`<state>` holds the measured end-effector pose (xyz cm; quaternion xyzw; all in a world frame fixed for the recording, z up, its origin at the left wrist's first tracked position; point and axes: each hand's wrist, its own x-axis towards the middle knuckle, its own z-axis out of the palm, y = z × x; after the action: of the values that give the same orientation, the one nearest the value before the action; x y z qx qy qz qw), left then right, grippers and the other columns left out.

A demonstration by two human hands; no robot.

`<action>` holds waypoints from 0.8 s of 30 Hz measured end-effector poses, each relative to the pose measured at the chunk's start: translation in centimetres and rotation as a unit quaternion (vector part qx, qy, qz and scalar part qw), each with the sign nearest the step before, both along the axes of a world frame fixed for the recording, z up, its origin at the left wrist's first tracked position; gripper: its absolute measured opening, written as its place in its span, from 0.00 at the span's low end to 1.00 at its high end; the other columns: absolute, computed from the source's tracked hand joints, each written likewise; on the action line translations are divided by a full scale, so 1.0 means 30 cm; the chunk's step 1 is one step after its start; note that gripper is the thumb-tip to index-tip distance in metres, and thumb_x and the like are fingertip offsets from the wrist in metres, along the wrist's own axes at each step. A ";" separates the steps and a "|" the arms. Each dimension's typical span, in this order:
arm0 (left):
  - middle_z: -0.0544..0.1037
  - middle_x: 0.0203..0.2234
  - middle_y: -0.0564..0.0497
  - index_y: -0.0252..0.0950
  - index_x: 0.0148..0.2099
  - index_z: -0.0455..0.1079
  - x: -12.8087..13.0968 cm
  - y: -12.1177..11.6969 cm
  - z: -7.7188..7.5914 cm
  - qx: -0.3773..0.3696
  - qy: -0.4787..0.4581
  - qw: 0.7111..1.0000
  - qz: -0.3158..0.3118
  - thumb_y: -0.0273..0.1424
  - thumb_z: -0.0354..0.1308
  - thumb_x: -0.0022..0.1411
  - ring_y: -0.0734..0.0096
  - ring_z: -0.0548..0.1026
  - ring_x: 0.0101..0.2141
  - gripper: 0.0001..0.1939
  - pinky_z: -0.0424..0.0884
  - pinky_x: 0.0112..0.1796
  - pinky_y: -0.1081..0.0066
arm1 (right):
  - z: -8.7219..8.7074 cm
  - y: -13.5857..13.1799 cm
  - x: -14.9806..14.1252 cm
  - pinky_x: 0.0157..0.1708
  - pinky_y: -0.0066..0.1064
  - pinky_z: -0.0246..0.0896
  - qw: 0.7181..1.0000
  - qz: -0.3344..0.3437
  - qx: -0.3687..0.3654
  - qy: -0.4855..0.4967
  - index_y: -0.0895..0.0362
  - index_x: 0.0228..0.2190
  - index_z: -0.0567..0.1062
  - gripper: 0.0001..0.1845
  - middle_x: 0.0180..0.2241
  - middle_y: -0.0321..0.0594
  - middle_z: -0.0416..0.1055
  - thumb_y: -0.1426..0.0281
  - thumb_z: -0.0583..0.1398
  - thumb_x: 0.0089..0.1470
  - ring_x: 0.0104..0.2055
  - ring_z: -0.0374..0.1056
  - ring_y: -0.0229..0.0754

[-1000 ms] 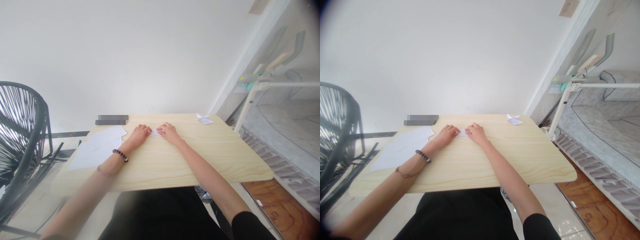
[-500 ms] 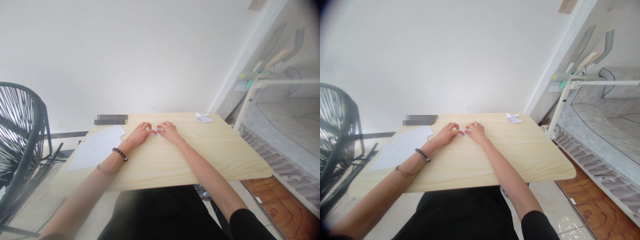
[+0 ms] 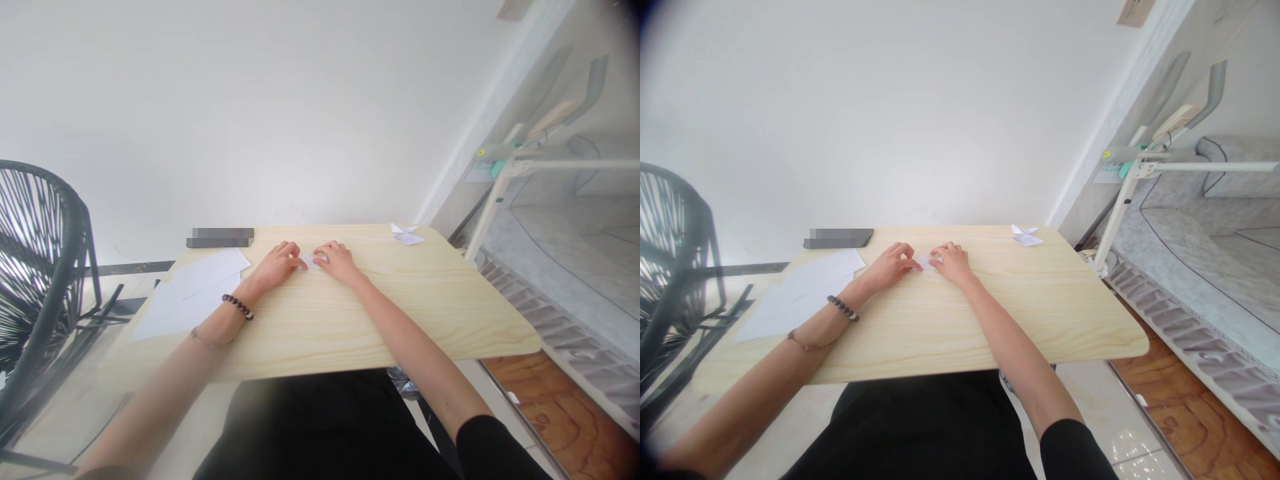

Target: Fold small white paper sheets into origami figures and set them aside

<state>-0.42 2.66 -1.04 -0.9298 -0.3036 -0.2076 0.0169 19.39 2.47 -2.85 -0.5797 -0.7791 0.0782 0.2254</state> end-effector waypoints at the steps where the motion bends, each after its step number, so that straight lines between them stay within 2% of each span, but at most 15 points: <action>1: 0.63 0.33 0.48 0.42 0.35 0.72 -0.002 0.001 0.001 -0.002 -0.005 1.000 0.001 0.26 0.48 0.56 0.69 0.61 0.36 0.12 0.59 0.40 0.67 | 0.000 0.000 0.000 0.43 0.38 0.48 1.000 0.000 0.000 0.001 0.48 0.39 0.68 0.15 0.41 0.41 0.60 0.60 0.53 0.48 0.43 0.53 0.45; 10: 0.68 0.31 0.49 0.38 0.26 0.72 -0.023 -0.002 0.013 -0.035 -0.024 0.999 0.018 0.26 0.50 0.53 0.69 0.64 0.36 0.10 0.61 0.38 0.68 | 0.003 -0.001 0.000 0.43 0.38 0.48 1.000 -0.001 -0.004 0.003 0.48 0.39 0.68 0.15 0.41 0.41 0.60 0.60 0.54 0.48 0.44 0.54 0.45; 13: 0.69 0.35 0.50 0.38 0.30 0.71 -0.024 -0.022 0.014 -0.066 -0.037 0.997 0.014 0.25 0.47 0.54 0.72 0.66 0.36 0.11 0.63 0.38 0.71 | 0.002 -0.001 0.001 0.43 0.39 0.48 1.000 0.001 -0.001 0.011 0.48 0.39 0.68 0.15 0.41 0.40 0.60 0.59 0.54 0.47 0.44 0.54 0.45; 18: 0.69 0.41 0.51 0.39 0.44 0.65 -0.019 -0.042 0.009 -0.088 -0.037 0.995 0.011 0.30 0.45 0.57 0.71 0.67 0.40 0.13 0.62 0.42 0.72 | -0.001 -0.003 0.002 0.44 0.39 0.47 1.000 0.005 0.007 0.013 0.49 0.39 0.69 0.15 0.41 0.41 0.60 0.60 0.54 0.47 0.44 0.54 0.45; 21: 0.70 0.40 0.51 0.39 0.43 0.66 -0.014 -0.034 0.001 -0.083 -0.030 0.996 0.012 0.32 0.42 0.59 0.71 0.67 0.40 0.14 0.62 0.42 0.72 | -0.001 -0.011 0.003 0.44 0.36 0.49 0.999 0.012 0.032 0.034 0.51 0.40 0.68 0.16 0.42 0.42 0.58 0.62 0.54 0.48 0.44 0.55 0.43; 24: 0.70 0.40 0.50 0.38 0.42 0.66 -0.012 -0.027 -0.007 -0.071 -0.031 0.997 0.023 0.31 0.41 0.60 0.71 0.67 0.40 0.14 0.62 0.42 0.72 | 0.003 -0.023 0.003 0.44 0.32 0.50 0.994 0.060 0.066 0.070 0.52 0.40 0.68 0.15 0.42 0.41 0.56 0.63 0.53 0.48 0.43 0.56 0.39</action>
<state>-0.79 1.85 -1.24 -0.9147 -0.3390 -0.2132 -0.0542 19.48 1.78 -2.75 -0.5093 -0.7981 0.0801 0.3120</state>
